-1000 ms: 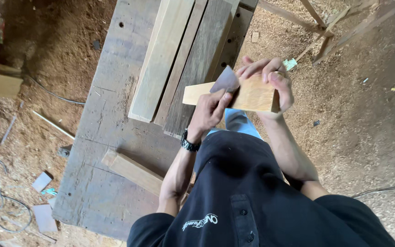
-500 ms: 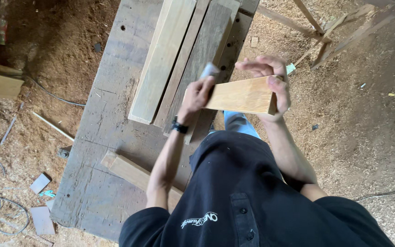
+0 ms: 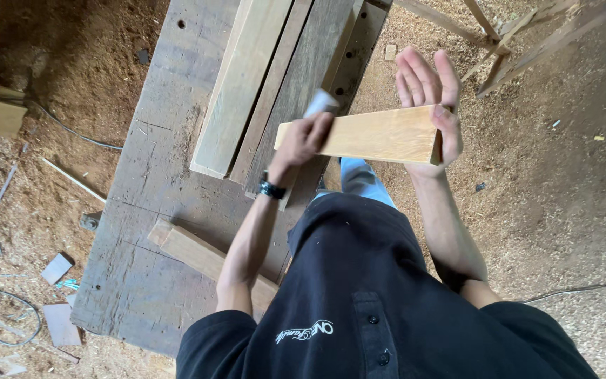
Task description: The person sands the surface and edges of a wooden plank using a piece of sandpaper. They hold the sandpaper by hand, repeatedly rubbing it against different sides and ends of the wood.
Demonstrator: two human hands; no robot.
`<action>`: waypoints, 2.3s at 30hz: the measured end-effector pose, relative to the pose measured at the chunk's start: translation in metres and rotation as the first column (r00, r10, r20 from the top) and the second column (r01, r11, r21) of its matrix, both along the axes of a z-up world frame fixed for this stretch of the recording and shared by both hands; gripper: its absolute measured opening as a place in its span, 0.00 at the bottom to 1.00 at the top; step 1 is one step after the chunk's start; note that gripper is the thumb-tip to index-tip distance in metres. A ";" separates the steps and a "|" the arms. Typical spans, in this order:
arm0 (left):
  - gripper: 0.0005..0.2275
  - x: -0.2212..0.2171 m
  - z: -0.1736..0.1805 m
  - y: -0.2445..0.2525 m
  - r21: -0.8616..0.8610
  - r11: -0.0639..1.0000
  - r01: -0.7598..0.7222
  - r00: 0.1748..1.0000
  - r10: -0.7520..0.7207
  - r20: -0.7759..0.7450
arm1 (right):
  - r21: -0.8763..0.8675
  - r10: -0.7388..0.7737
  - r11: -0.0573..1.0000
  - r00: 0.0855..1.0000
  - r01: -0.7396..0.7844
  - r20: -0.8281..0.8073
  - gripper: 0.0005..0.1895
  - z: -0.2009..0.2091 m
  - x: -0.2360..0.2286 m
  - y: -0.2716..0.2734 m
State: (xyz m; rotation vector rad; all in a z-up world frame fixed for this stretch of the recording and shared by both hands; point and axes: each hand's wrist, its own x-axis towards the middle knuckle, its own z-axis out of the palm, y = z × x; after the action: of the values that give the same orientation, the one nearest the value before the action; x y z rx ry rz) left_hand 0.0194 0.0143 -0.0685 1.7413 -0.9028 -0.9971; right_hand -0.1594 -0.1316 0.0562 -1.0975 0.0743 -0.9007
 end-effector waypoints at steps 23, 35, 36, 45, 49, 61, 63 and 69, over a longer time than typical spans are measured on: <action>0.21 -0.015 0.002 0.020 -0.211 0.977 -0.034 0.999 0.027 -0.034 | -0.109 0.009 0.994 1.000 -0.007 0.018 0.31 0.004 0.005 0.021; 0.19 0.020 -0.059 0.041 -0.096 0.981 -0.170 0.984 0.165 -0.064 | -0.142 0.021 0.990 0.999 -0.017 0.033 0.30 0.014 0.016 0.042; 0.19 0.003 -0.026 0.042 -0.117 0.981 -0.152 0.980 0.134 -0.148 | -0.131 0.023 0.991 0.999 -0.017 0.042 0.30 0.014 0.019 0.044; 0.19 -0.041 0.072 0.032 -0.301 0.952 -0.055 0.991 0.015 -0.132 | -0.119 0.052 0.992 0.998 -0.047 0.037 0.30 0.021 0.019 0.037; 0.19 0.010 -0.049 0.037 -0.205 0.963 -0.176 0.976 0.198 0.095 | -0.160 0.004 0.987 0.999 0.003 0.044 0.29 0.018 0.018 0.030; 0.19 0.004 -0.018 0.027 -0.068 0.993 -0.097 0.967 0.078 -0.241 | -0.059 -0.036 0.998 0.998 0.039 0.048 0.28 0.014 0.018 0.046; 0.19 -0.023 0.047 0.020 -0.449 0.891 0.072 0.983 -0.141 -0.121 | -0.026 -0.026 0.999 0.999 0.027 0.046 0.28 0.012 0.015 0.046; 0.15 -0.051 0.127 0.009 -0.484 0.820 0.306 0.951 -0.244 0.188 | -0.035 -0.012 0.999 0.996 0.015 0.084 0.28 0.003 0.009 0.032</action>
State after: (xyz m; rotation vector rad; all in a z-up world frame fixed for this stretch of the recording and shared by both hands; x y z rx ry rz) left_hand -0.0320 0.0230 0.0585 1.2446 -1.3871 -0.7434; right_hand -0.1499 -0.0991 0.0596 -1.0924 -0.0032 -0.9623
